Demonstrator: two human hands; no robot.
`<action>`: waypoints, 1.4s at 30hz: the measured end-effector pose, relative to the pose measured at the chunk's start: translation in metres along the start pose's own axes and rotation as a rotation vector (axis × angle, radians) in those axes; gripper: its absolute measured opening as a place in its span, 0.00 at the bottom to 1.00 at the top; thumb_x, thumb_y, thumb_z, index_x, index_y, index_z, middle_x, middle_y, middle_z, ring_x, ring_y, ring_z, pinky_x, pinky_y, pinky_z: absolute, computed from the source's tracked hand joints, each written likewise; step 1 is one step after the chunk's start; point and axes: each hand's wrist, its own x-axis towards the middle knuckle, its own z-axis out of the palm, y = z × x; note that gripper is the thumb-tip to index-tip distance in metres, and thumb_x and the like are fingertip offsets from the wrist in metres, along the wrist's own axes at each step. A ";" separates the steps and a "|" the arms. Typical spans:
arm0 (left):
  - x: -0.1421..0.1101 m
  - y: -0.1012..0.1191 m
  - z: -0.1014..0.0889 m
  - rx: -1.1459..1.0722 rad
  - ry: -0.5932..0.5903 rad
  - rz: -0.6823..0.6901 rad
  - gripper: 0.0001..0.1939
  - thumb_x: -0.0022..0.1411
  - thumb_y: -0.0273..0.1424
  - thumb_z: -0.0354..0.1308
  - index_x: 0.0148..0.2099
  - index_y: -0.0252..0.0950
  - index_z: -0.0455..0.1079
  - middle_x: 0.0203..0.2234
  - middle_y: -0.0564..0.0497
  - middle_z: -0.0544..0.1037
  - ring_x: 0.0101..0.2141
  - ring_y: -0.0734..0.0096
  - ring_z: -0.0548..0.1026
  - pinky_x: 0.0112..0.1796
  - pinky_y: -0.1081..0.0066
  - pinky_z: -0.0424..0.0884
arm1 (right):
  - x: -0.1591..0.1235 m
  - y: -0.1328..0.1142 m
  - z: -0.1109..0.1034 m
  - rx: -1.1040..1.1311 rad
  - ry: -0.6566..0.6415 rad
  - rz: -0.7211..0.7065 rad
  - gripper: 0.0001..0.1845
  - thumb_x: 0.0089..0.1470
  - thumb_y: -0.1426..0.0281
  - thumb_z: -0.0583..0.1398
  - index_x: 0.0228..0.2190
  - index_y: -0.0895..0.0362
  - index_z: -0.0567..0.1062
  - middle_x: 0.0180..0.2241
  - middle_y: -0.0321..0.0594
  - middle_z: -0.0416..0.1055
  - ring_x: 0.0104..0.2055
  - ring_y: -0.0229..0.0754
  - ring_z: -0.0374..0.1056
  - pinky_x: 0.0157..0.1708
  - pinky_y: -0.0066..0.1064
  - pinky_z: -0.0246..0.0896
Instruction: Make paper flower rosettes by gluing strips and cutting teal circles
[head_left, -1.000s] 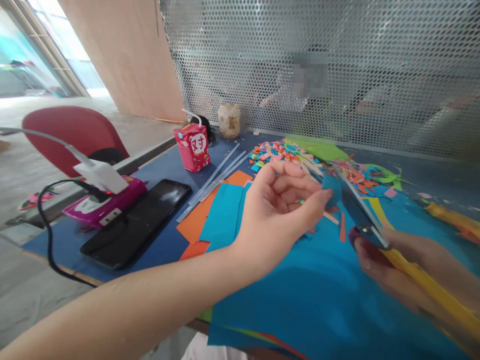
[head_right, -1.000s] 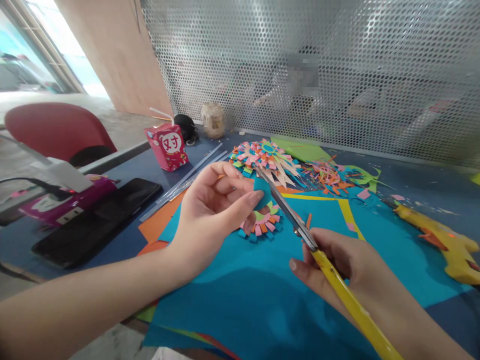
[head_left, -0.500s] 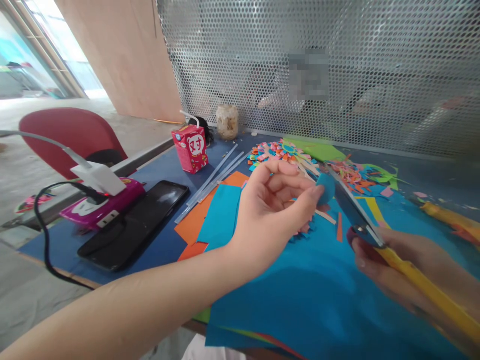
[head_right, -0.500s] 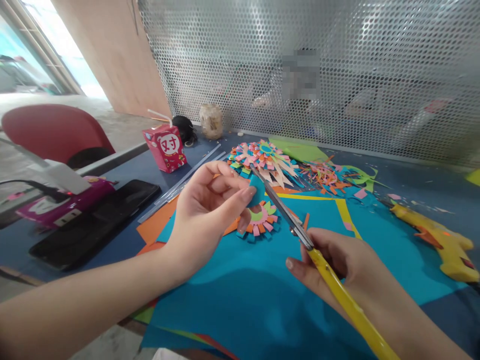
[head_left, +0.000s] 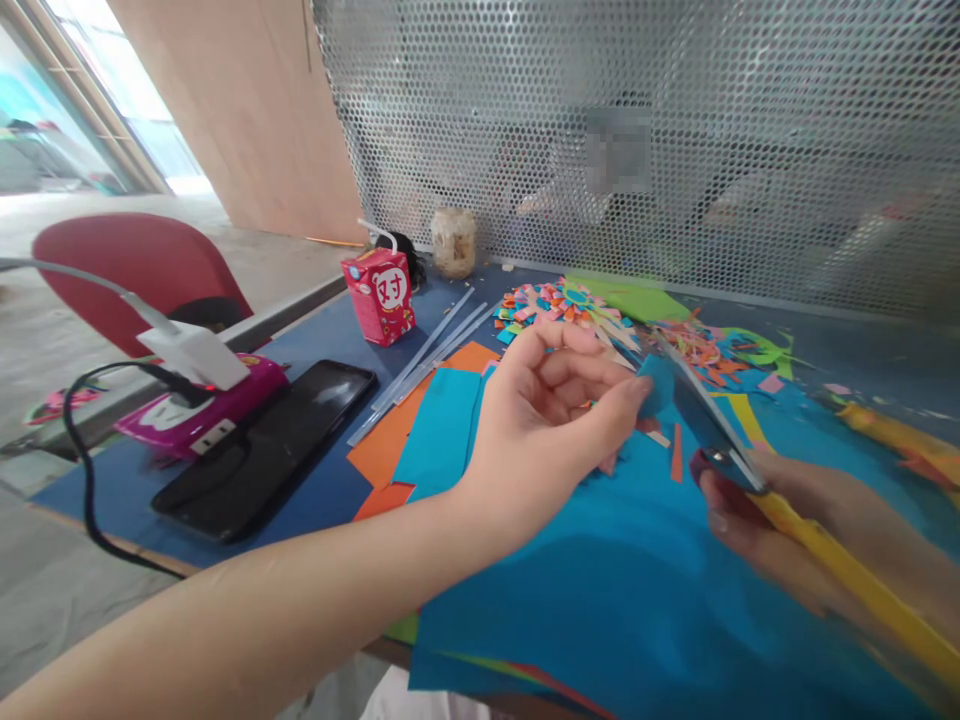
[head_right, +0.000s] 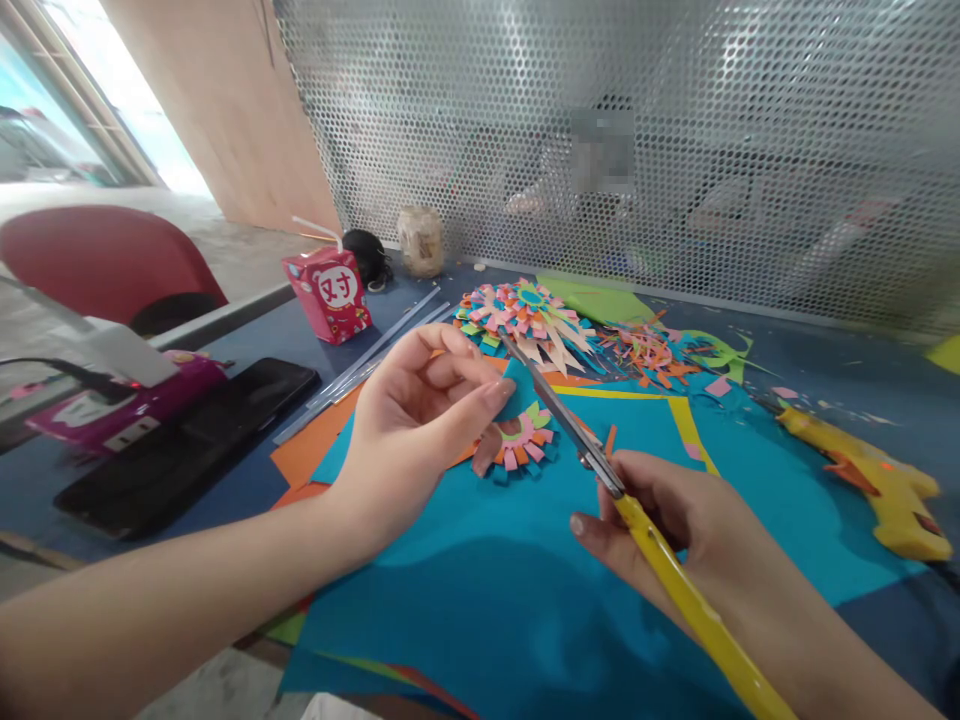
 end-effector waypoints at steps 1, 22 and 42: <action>0.000 0.000 0.000 -0.001 0.001 0.003 0.12 0.52 0.22 0.59 0.32 0.37 0.56 0.21 0.58 0.70 0.15 0.82 0.67 0.13 0.80 0.63 | 0.000 0.001 -0.001 0.005 -0.016 0.000 0.16 0.34 0.57 0.62 0.14 0.52 0.62 0.15 0.32 0.56 0.16 0.35 0.54 0.12 0.24 0.53; 0.004 -0.005 -0.005 -0.005 0.050 0.021 0.12 0.49 0.26 0.63 0.36 0.36 0.65 0.25 0.55 0.75 0.19 0.79 0.71 0.21 0.77 0.70 | 0.001 -0.013 -0.005 0.104 -0.002 0.154 0.17 0.27 0.58 0.65 0.18 0.54 0.67 0.15 0.31 0.60 0.16 0.34 0.55 0.12 0.23 0.50; 0.007 -0.009 -0.006 -0.056 0.069 -0.115 0.09 0.47 0.26 0.64 0.34 0.34 0.71 0.21 0.56 0.73 0.17 0.84 0.68 0.19 0.82 0.66 | -0.008 -0.017 0.010 0.053 0.099 0.123 0.15 0.35 0.55 0.58 0.22 0.54 0.68 0.14 0.27 0.55 0.11 0.29 0.44 0.09 0.23 0.38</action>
